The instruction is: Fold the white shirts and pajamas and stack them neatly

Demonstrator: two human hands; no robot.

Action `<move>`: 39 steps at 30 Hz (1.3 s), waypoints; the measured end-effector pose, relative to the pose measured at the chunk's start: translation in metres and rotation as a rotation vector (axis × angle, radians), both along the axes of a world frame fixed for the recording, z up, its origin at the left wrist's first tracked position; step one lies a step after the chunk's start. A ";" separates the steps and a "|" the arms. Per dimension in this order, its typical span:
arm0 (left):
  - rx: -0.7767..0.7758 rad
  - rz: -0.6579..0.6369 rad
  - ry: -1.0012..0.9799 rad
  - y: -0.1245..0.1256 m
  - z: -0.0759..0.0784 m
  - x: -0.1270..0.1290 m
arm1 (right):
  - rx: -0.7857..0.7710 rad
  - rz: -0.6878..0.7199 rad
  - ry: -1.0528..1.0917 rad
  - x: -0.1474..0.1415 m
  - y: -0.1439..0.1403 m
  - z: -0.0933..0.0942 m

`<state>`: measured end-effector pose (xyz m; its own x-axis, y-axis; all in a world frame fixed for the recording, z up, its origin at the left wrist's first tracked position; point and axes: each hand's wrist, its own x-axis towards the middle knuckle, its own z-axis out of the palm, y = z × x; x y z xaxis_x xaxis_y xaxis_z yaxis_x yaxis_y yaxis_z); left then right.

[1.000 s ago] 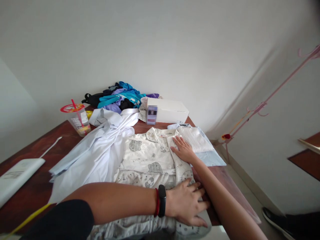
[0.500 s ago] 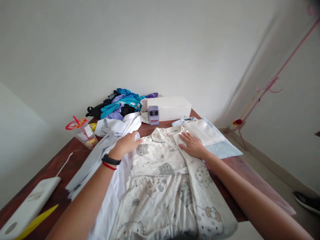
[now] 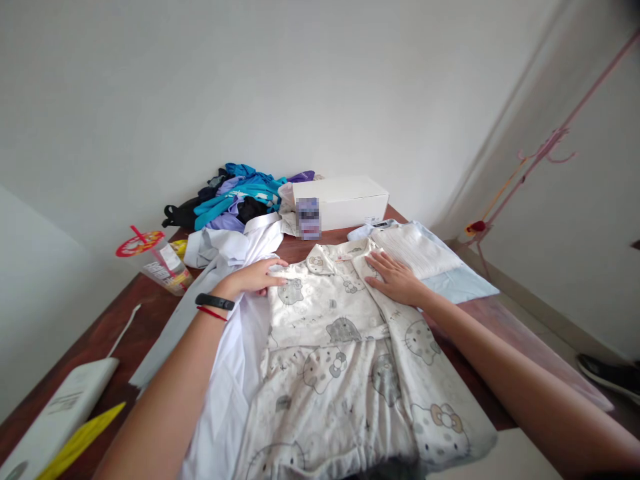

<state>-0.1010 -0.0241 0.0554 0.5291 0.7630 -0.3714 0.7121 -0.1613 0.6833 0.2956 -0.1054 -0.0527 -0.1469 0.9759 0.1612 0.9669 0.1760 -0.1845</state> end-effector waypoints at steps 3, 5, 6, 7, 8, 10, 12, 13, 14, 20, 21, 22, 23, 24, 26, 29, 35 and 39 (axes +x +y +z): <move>0.018 0.004 -0.183 -0.007 0.007 0.009 | -0.024 -0.012 -0.025 -0.002 -0.001 0.004; -0.004 0.010 -0.331 -0.013 0.009 0.020 | -0.039 -0.021 -0.030 -0.004 -0.002 0.006; -0.025 0.021 -0.398 -0.016 0.008 0.028 | -0.045 -0.024 -0.030 -0.005 -0.002 0.008; -0.048 0.041 -0.450 -0.019 0.005 0.037 | -0.049 -0.027 -0.029 -0.005 -0.002 0.009; -0.069 0.073 -0.482 -0.021 0.003 0.049 | -0.050 -0.031 -0.029 -0.006 -0.003 0.010; -0.084 0.168 -0.474 -0.025 -0.004 0.076 | -0.043 -0.034 -0.027 -0.008 -0.003 0.011; -0.093 0.257 -0.425 -0.028 -0.008 0.106 | -0.033 -0.035 -0.025 -0.009 -0.004 0.011; -0.120 0.280 -0.408 -0.029 -0.009 0.121 | -0.030 -0.034 -0.023 -0.009 -0.004 0.012; -0.142 0.290 -0.401 -0.030 -0.010 0.135 | -0.030 -0.033 -0.017 -0.009 -0.005 0.012; -0.256 0.332 -0.430 -0.020 -0.017 0.188 | 0.108 0.029 0.156 -0.017 -0.011 0.026; -0.274 0.339 -0.433 -0.016 -0.019 0.192 | 0.158 0.062 0.223 -0.020 -0.013 0.029; -0.289 0.348 -0.436 -0.012 -0.022 0.195 | 0.189 0.094 0.300 -0.024 -0.014 0.032; -0.300 0.356 -0.439 -0.008 -0.025 0.197 | 0.191 0.121 0.382 -0.027 -0.016 0.034; -0.310 0.363 -0.441 -0.005 -0.029 0.199 | 0.166 0.138 0.460 -0.031 -0.017 0.035; -0.333 0.366 -0.439 -0.001 -0.035 0.201 | 0.093 0.139 0.575 -0.037 -0.019 0.036; -0.356 0.345 -0.439 -0.001 -0.040 0.200 | 0.024 0.117 0.636 -0.042 -0.019 0.035; -0.224 0.276 -0.495 -0.005 -0.035 0.178 | -0.080 0.126 0.542 -0.045 -0.019 0.039; -0.052 0.221 -0.473 0.000 -0.041 0.158 | -0.075 0.105 0.449 -0.048 -0.018 0.038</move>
<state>0.0568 -0.0242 0.0142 0.4762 0.8626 -0.1708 0.3368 0.0005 0.9416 0.2476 -0.1233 -0.0142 -0.1776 0.9709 0.1609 0.7660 0.2390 -0.5968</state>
